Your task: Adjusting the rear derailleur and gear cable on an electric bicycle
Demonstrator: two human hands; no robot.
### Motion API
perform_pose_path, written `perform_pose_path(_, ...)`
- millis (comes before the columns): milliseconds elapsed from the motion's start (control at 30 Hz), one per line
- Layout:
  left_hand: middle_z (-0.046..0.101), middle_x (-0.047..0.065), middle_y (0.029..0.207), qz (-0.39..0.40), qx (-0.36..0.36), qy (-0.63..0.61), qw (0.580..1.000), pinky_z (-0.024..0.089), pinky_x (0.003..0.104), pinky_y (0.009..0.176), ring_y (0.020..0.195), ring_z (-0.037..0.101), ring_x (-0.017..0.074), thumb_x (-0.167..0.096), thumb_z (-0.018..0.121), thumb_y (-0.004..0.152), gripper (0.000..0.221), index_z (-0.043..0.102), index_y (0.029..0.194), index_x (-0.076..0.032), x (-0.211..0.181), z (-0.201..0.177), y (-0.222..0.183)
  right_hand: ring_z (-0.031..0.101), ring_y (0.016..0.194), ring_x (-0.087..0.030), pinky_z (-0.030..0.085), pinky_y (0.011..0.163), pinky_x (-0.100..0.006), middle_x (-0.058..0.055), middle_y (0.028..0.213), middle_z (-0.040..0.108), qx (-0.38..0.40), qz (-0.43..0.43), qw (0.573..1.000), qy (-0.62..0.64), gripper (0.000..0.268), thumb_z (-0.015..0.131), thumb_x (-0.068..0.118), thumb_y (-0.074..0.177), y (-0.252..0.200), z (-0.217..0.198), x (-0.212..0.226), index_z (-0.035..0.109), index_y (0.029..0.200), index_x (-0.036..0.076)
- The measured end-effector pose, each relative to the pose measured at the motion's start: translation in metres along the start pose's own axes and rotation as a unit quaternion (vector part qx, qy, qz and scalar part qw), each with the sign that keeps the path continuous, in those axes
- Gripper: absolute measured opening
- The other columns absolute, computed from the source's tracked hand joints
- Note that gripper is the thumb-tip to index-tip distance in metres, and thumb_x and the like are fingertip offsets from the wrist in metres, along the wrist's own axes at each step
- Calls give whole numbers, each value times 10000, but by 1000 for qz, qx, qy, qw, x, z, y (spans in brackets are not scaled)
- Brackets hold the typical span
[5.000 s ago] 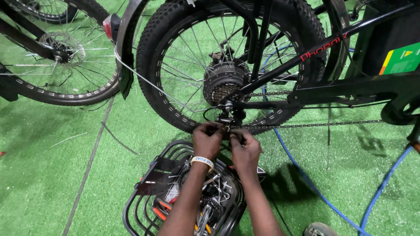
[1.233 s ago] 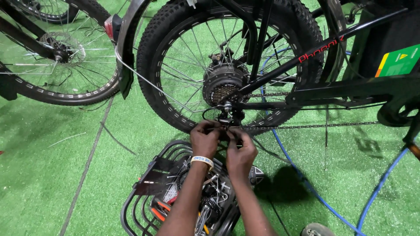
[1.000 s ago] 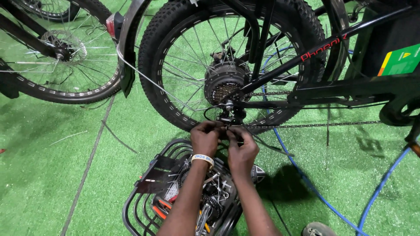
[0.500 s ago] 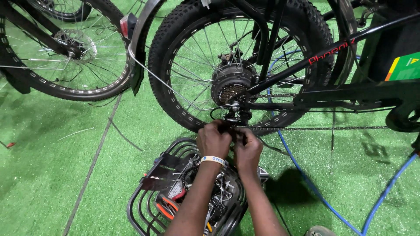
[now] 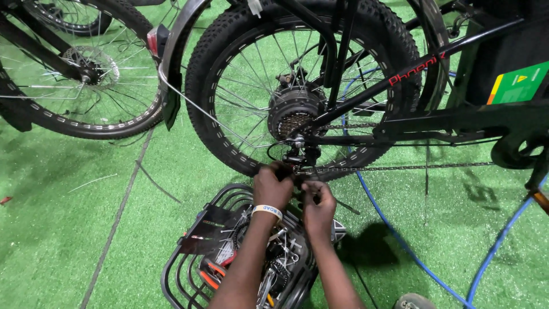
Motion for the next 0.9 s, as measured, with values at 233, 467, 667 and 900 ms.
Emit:
perform_pose_path(233,739,157,913,-28,15,-70,997,540,451,851,995,674,382,-246,616,688,327,746,950,-100,-9,-2,-4,655,693,-141,551,649,-299,-39,737,675,-6,35,999,10,73,673,78,873,0,-6,-2,682,933,120)
perform_pose_path(467,743,131,903,-63,-18,-94,993,547,434,819,977,685,344,-271,727,673,313,747,940,-111,6,6,1,667,811,-220,581,708,-369,-120,910,697,23,47,998,35,202,649,113,896,-5,1,30,676,1095,88)
perform_pose_path(667,735,158,906,-13,-14,-57,998,526,461,867,1011,665,376,-155,578,711,293,718,969,-147,-15,0,-13,628,1015,-250,572,816,-376,-130,1148,668,84,8,995,52,401,499,8,896,-2,4,31,641,1249,133)
perform_pose_path(900,716,173,1001,-49,45,-12,998,516,493,911,1063,642,384,-208,630,662,402,633,1053,-114,15,17,0,658,924,-212,599,764,-358,-132,1016,720,70,3,997,33,373,516,-34,854,-5,-1,30,706,1147,98)
Point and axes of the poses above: each hand's wrist, its own y-axis towards the middle knuckle, its own z-axis out of the palm, x = y × z, the point moved 3 cm from there along y, towards the middle knuckle
